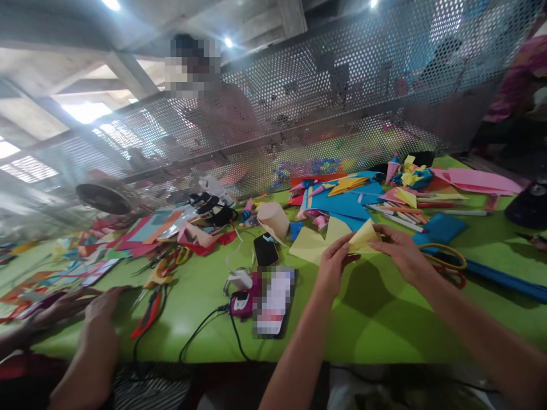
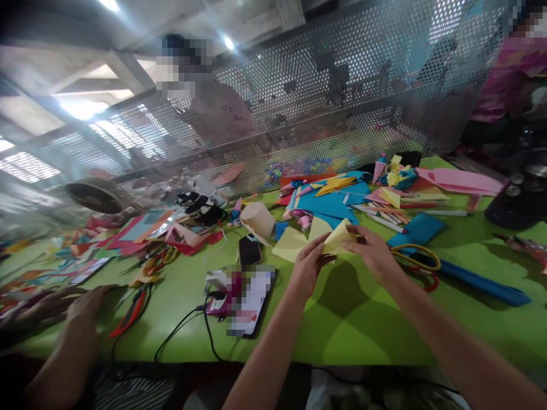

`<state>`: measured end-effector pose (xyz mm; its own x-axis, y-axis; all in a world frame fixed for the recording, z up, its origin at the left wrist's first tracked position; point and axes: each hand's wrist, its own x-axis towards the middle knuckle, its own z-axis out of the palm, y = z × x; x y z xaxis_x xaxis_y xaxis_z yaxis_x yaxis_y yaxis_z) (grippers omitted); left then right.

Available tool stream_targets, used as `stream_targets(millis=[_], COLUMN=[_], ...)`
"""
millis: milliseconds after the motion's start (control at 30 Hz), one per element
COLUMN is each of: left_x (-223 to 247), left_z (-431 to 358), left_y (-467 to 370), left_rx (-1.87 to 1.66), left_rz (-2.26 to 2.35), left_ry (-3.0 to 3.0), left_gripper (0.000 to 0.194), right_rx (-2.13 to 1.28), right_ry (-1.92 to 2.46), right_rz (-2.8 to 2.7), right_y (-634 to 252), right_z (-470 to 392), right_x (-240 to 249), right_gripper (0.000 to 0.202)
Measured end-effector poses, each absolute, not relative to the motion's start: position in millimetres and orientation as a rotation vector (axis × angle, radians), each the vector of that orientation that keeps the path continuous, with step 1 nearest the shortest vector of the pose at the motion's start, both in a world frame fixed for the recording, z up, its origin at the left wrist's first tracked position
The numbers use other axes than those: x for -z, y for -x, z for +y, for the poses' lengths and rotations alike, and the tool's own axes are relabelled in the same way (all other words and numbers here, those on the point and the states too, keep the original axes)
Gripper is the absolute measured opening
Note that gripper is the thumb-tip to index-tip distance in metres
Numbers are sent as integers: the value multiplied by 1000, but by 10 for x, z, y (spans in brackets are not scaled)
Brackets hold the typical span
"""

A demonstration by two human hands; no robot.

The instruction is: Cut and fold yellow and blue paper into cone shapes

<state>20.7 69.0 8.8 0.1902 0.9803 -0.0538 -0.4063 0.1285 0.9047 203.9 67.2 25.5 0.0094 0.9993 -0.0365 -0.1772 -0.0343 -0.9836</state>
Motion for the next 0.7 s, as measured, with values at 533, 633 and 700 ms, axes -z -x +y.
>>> stream_targets(millis=[533,633,700], left_x=[-104,-124,-122], left_z=[700,696,718], left_y=[-194,-187,-160], left_rx=[-1070,-1039,-995], left_rz=[1149,1142,1096], left_ry=[-1251,-1223,-1246], left_gripper=[50,49,46], right_rx=[-892,-805,-736], right_ry=[1159,1189,1209], right_rz=[-1392,-1456,-1487], right_y=[-2114,-2135,-2280], right_z=[694,624,542], right_x=[-290,-391,-445], right_gripper=[51,48,52])
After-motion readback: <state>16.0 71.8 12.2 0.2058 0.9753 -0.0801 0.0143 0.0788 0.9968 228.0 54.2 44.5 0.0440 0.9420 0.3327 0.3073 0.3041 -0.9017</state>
